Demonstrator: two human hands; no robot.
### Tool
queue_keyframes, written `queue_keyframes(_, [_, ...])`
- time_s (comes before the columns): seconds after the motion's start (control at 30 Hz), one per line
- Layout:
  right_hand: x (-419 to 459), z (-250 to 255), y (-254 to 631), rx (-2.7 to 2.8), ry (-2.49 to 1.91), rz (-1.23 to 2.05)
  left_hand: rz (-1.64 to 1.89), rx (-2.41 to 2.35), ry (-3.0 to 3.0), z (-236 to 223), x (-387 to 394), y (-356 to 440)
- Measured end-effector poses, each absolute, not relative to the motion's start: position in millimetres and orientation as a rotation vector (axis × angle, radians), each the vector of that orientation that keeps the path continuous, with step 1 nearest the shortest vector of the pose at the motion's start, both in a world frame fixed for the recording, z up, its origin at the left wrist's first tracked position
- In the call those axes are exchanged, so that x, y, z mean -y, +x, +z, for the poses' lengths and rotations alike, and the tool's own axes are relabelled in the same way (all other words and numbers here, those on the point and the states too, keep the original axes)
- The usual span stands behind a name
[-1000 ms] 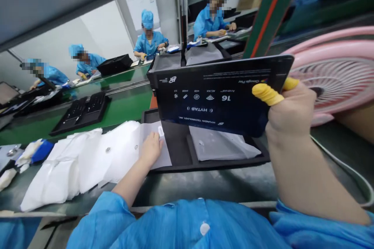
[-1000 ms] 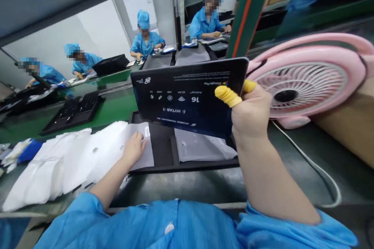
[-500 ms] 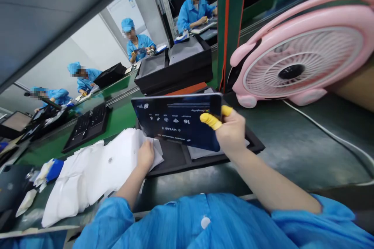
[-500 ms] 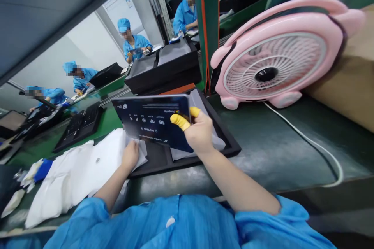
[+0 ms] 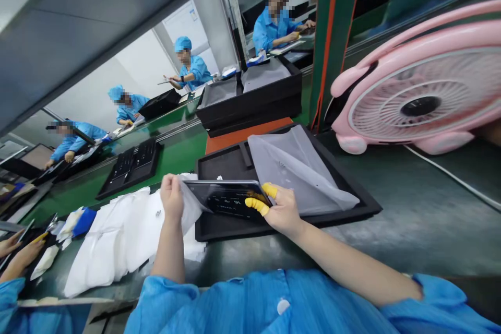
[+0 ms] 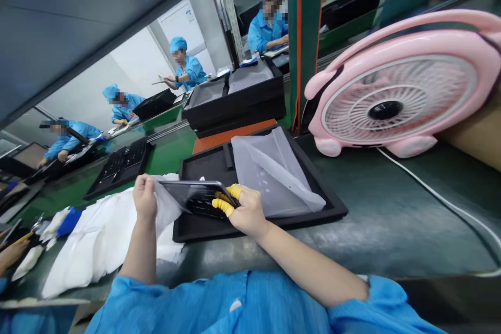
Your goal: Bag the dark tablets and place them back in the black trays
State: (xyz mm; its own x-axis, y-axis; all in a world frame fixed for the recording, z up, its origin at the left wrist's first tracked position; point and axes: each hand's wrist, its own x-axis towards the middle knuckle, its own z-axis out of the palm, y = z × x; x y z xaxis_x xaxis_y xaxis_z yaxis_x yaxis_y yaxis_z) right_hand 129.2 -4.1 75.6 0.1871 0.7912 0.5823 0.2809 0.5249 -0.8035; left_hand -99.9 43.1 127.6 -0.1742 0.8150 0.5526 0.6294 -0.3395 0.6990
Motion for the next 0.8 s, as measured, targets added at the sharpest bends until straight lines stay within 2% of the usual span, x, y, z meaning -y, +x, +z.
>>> queue_keyframes(0.1, [-3.5, 73.6, 129.9, 1.305, -1.025, 0.591, 1.273, -1.468, 2.18, 125.8, -24.2, -81.0])
queue_keyframes(0.2, [-14.9, 72.0, 137.5, 1.077, -1.038, 0.771, 1.059, -1.458, 2.242, 108.1, -10.2, -71.6])
queue_keyframes(0.3, [-23.1, 73.6, 143.0, 0.856, -1.004, 0.808, 0.906, -1.439, 2.317, 98.1, -7.4, -68.4])
queue_keyframes(0.4, [-25.5, 78.2, 138.6, 0.827, -0.955, 0.796, 0.895, -1.303, 2.442, 113.1, -17.9, -58.4])
queue_keyframes(0.57, [-28.3, 82.2, 116.8, 0.916, -0.944, 0.907, 1.111, -1.157, 2.45, 159.5, -47.8, -25.7])
queue_keyframes(0.8, [-43.6, 81.0, 100.5, 0.9, -0.928, 0.94, 0.668, -0.916, 2.658, 156.4, -32.9, 17.3])
